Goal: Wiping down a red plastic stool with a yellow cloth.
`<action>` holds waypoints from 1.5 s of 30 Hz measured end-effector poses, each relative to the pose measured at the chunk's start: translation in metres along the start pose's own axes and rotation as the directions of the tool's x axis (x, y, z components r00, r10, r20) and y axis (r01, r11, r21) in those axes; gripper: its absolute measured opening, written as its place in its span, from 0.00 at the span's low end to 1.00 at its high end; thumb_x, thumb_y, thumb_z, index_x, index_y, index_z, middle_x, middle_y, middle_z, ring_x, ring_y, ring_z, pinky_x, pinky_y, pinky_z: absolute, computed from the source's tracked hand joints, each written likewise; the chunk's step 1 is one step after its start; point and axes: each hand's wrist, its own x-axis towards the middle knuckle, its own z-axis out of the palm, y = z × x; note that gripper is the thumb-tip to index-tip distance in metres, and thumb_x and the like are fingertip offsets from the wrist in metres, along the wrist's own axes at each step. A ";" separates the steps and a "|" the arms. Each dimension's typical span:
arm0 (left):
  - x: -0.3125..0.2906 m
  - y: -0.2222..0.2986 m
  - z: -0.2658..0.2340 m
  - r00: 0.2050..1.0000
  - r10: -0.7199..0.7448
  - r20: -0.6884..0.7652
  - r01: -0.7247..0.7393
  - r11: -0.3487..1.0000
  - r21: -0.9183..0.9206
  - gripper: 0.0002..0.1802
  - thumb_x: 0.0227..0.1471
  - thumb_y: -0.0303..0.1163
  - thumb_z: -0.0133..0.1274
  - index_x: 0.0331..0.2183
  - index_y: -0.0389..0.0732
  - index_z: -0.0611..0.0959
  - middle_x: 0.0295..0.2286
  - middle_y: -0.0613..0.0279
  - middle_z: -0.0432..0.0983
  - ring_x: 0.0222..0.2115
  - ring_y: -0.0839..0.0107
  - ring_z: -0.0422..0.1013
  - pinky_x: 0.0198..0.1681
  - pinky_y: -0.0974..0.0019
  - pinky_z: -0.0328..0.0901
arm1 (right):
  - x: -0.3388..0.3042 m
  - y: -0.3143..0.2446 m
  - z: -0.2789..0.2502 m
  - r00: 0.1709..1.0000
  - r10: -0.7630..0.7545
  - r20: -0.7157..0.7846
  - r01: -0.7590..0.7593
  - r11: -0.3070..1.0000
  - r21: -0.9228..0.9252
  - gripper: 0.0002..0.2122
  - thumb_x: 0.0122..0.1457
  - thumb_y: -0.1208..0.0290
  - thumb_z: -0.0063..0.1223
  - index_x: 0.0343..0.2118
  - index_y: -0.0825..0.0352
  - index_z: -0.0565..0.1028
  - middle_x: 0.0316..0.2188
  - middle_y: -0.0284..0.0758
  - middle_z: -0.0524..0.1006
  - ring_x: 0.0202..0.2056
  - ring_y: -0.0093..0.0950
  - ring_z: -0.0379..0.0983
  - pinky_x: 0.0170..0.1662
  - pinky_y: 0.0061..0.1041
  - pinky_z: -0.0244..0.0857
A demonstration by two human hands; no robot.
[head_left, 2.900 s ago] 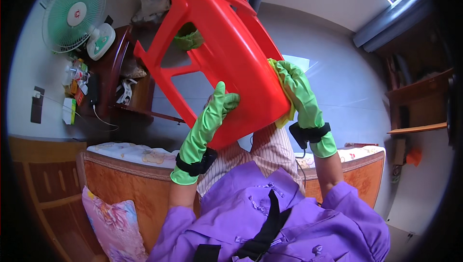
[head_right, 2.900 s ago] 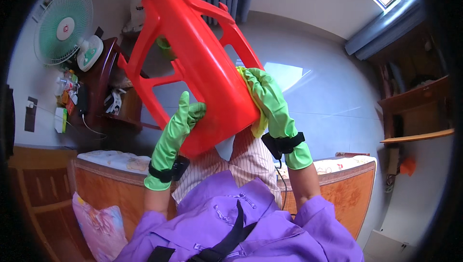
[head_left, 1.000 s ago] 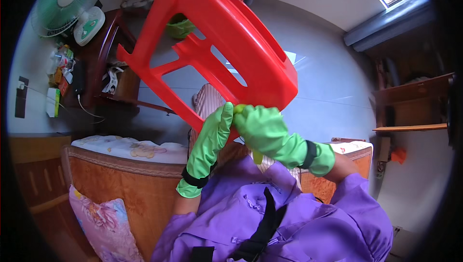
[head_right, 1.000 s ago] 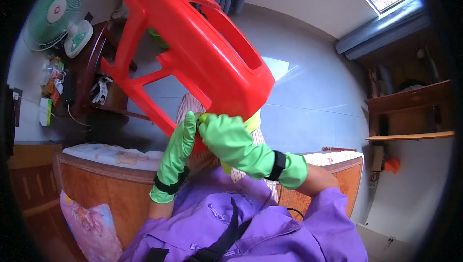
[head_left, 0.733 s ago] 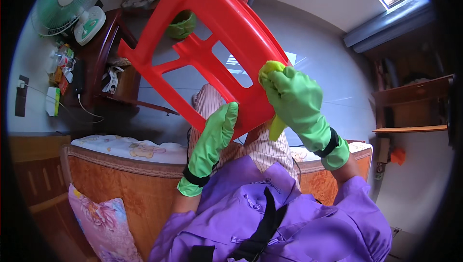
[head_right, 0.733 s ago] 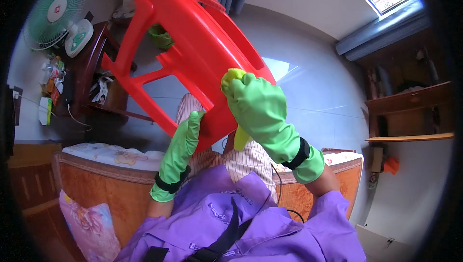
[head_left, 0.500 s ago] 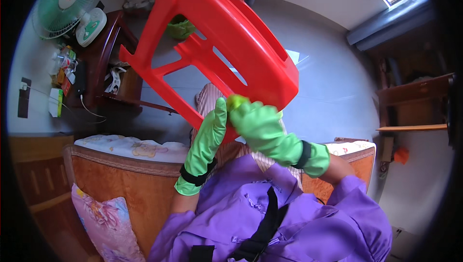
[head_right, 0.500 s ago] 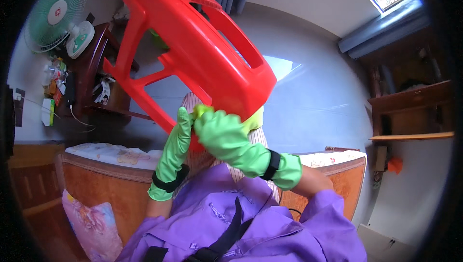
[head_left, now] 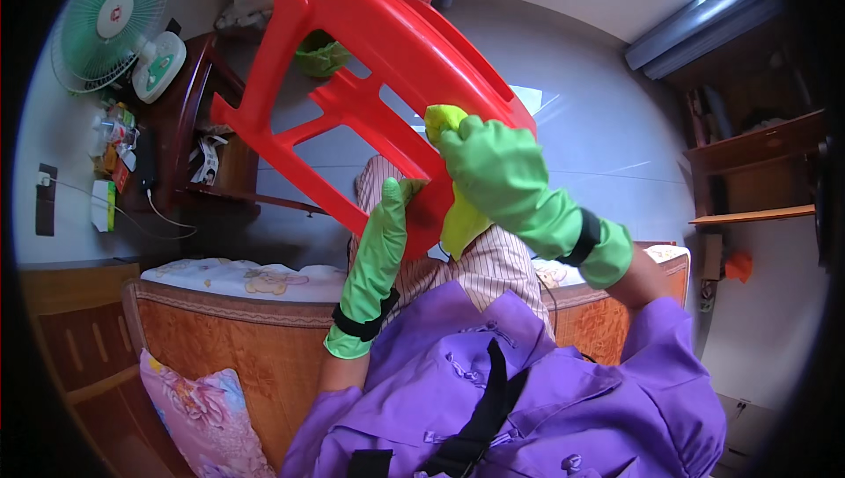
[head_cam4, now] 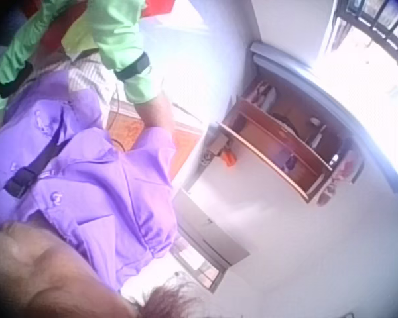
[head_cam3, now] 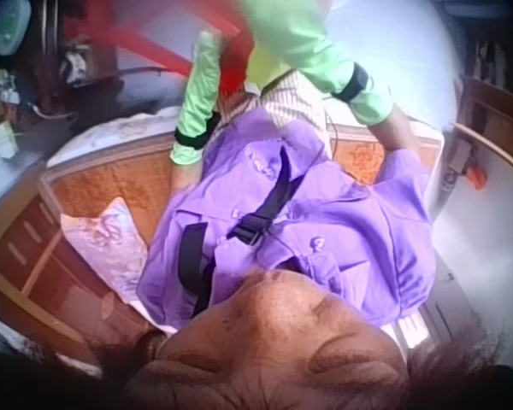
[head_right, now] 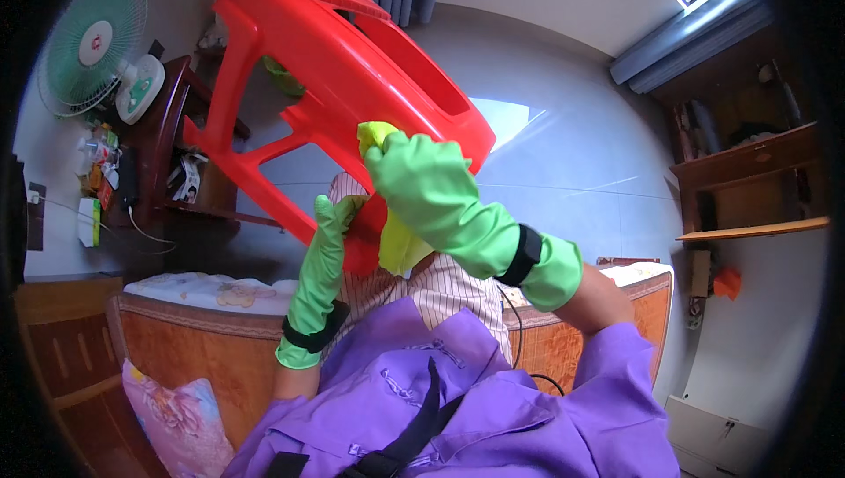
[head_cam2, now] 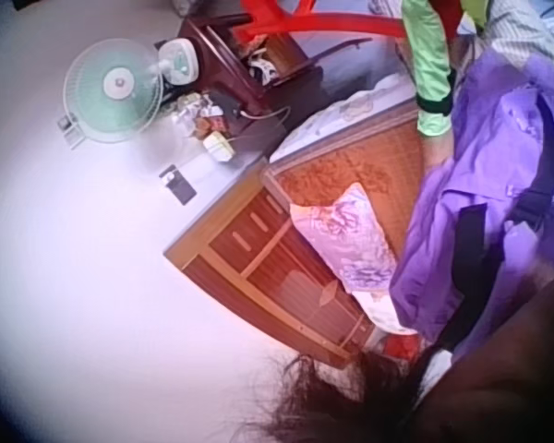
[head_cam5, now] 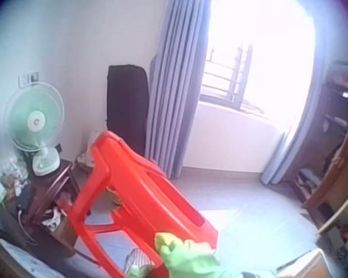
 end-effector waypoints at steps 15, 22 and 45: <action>-0.003 -0.018 -0.003 0.987 -0.161 0.031 0.163 0.982 -0.093 0.40 0.63 0.65 0.29 0.50 0.37 0.75 0.42 0.57 0.75 0.43 0.69 0.72 0.49 0.66 0.66 | -0.059 -0.054 0.029 0.990 -0.132 -0.038 0.134 0.990 0.054 0.04 0.50 0.68 0.54 0.26 0.62 0.74 0.17 0.28 0.67 0.17 0.23 0.67 0.15 0.25 0.56; -0.002 -0.008 0.007 0.994 -0.102 0.027 0.101 0.994 0.037 0.40 0.65 0.63 0.28 0.49 0.34 0.76 0.42 0.56 0.77 0.41 0.68 0.73 0.47 0.65 0.67 | -0.053 -0.001 -0.001 0.996 -0.052 -0.073 0.057 0.996 0.062 0.08 0.47 0.66 0.58 0.31 0.60 0.77 0.21 0.28 0.68 0.19 0.24 0.70 0.19 0.27 0.61; -0.001 -0.019 -0.002 0.966 0.130 -0.223 -0.018 0.896 0.443 0.37 0.64 0.61 0.36 0.27 0.34 0.76 0.18 0.67 0.70 0.19 0.76 0.62 0.23 0.68 0.57 | -0.061 0.232 -0.089 0.586 0.804 0.104 0.134 -0.223 0.966 0.15 0.68 0.67 0.46 0.54 0.66 0.72 0.47 0.34 0.76 0.46 0.23 0.73 0.49 0.26 0.69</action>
